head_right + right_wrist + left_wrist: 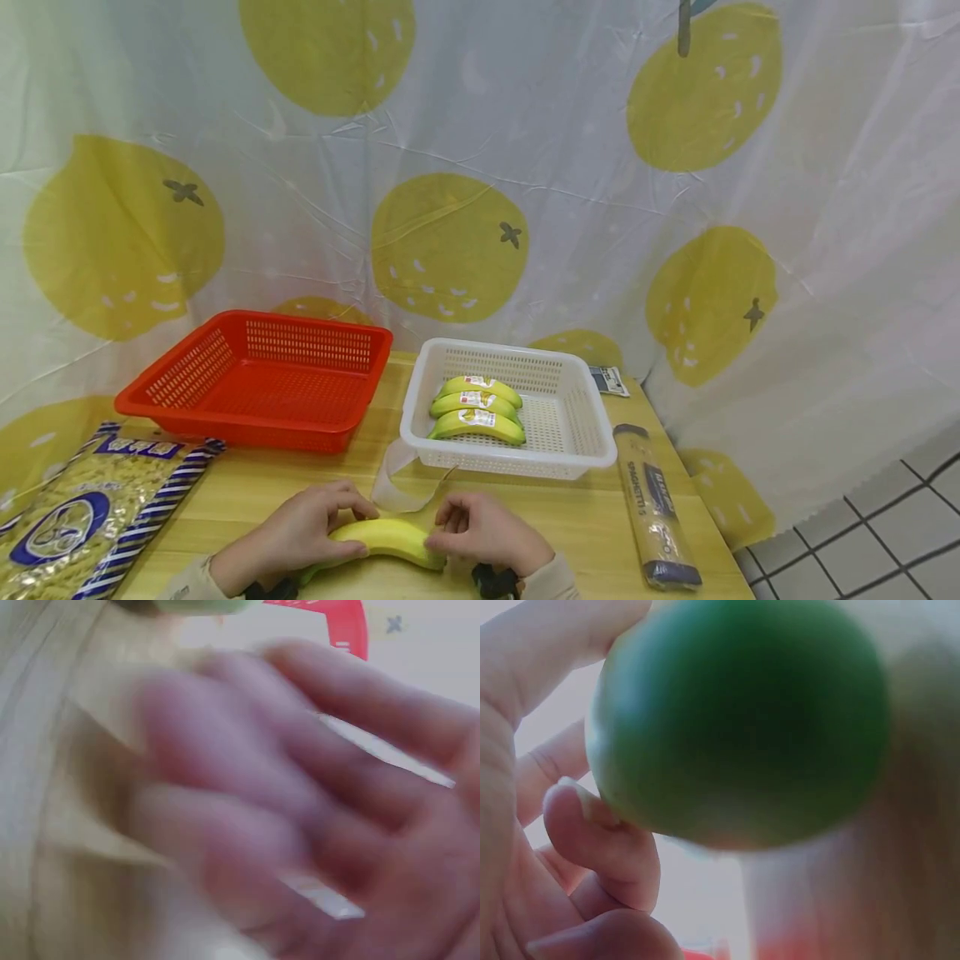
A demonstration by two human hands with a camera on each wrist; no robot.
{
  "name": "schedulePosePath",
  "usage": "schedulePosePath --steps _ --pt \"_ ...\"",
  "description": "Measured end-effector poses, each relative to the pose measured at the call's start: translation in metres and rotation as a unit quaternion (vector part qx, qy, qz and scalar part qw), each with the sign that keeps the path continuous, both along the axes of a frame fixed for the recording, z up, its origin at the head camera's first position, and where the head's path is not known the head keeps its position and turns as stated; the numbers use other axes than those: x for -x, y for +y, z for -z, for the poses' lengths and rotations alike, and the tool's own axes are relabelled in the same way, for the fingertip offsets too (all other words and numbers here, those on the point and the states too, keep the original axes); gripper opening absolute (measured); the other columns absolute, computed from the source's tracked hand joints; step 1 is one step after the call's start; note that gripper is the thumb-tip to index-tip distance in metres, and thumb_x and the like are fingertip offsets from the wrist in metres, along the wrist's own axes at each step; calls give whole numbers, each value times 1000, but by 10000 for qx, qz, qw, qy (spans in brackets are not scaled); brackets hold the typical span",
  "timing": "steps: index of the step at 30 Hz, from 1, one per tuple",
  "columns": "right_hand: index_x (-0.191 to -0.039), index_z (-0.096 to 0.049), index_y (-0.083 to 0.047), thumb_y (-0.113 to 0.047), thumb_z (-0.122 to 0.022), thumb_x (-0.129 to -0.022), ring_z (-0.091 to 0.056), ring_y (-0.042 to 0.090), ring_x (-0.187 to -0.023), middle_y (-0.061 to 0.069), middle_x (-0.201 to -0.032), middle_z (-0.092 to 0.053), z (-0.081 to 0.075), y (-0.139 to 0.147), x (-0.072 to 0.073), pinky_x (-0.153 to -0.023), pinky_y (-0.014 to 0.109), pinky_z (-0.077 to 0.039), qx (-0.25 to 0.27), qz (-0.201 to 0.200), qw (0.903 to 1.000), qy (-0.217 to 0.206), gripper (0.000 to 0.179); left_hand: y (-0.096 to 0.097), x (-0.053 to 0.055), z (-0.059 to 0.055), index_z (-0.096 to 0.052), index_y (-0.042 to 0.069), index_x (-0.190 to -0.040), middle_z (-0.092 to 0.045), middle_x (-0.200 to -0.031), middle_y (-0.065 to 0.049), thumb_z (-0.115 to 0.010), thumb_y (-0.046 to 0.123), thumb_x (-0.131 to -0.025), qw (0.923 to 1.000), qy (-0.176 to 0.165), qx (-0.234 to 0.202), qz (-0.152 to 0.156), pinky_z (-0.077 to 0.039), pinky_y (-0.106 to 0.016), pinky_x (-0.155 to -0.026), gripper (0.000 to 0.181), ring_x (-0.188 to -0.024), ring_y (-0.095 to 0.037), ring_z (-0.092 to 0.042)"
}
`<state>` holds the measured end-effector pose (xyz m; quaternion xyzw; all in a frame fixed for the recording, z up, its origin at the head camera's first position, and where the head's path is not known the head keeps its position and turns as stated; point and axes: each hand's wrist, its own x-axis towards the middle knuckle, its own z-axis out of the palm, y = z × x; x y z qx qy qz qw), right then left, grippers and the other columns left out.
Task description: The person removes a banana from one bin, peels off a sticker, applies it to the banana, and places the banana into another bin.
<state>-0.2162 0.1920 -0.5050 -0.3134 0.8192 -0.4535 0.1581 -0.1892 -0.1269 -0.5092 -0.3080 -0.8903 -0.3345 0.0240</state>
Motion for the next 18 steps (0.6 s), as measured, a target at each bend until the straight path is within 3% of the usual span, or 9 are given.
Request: schedulePosePath --steps 3,6,9,12,14,18 --pt "-118 -71 -11 -21 -72 -98 -54 -1 -67 -8 -85 -64 3 -2 4 -58 19 -49 55 472 9905 1294 22 0 0 0 -73 37 -107 -60 -95 24 -85 49 -81 10000 -36 45 17 -39 -19 -58 31 -66 3 -43" --pt "-124 -71 -8 -6 -73 -94 -52 -3 -68 -6 -94 -65 6 -4 8 -61 16 -50 16 812 9603 2669 29 1 -1 0 -73 37 -107 -60 -95 24 -85 50 -81 10000 -30 91 -19 -39 -19 -58 31 -65 3 -42" --pt "-123 -73 -9 0 -78 -88 -62 2 -80 -2 -109 -68 9 -5 12 -69 16 -54 -208 843 9257 3681 36 1 -2 0 -73 38 -107 -60 -95 24 -85 51 -81 9999 24 111 -38 -38 -20 -58 31 -66 3 -42" --pt "-124 -73 -12 0 -79 -86 -70 12 -100 0 -123 -69 11 -7 14 -81 23 -58 -496 761 8980 4304 41 2 -3 -1 -73 38 -107 -61 -96 23 -84 52 -81 9998 113 136 -44 -38 -19 -59 31 -66 4 -42" --pt "-125 -73 -12 -1 -79 -86 -71 17 -111 2 -126 -70 12 -8 15 -88 28 -59 -649 702 8859 4540 41 2 -3 -1 -73 37 -107 -61 -96 23 -84 52 -81 9997 164 163 -53 -38 -19 -59 32 -66 4 -42" --pt "-122 -74 -12 -6 -79 -89 -72 13 -99 0 -120 -69 15 -12 18 -81 24 -59 -967 649 8719 4757 35 2 -4 -2 -73 37 -108 -61 -96 23 -84 54 -81 9994 239 225 -91 -38 -19 -60 33 -68 4 -44"
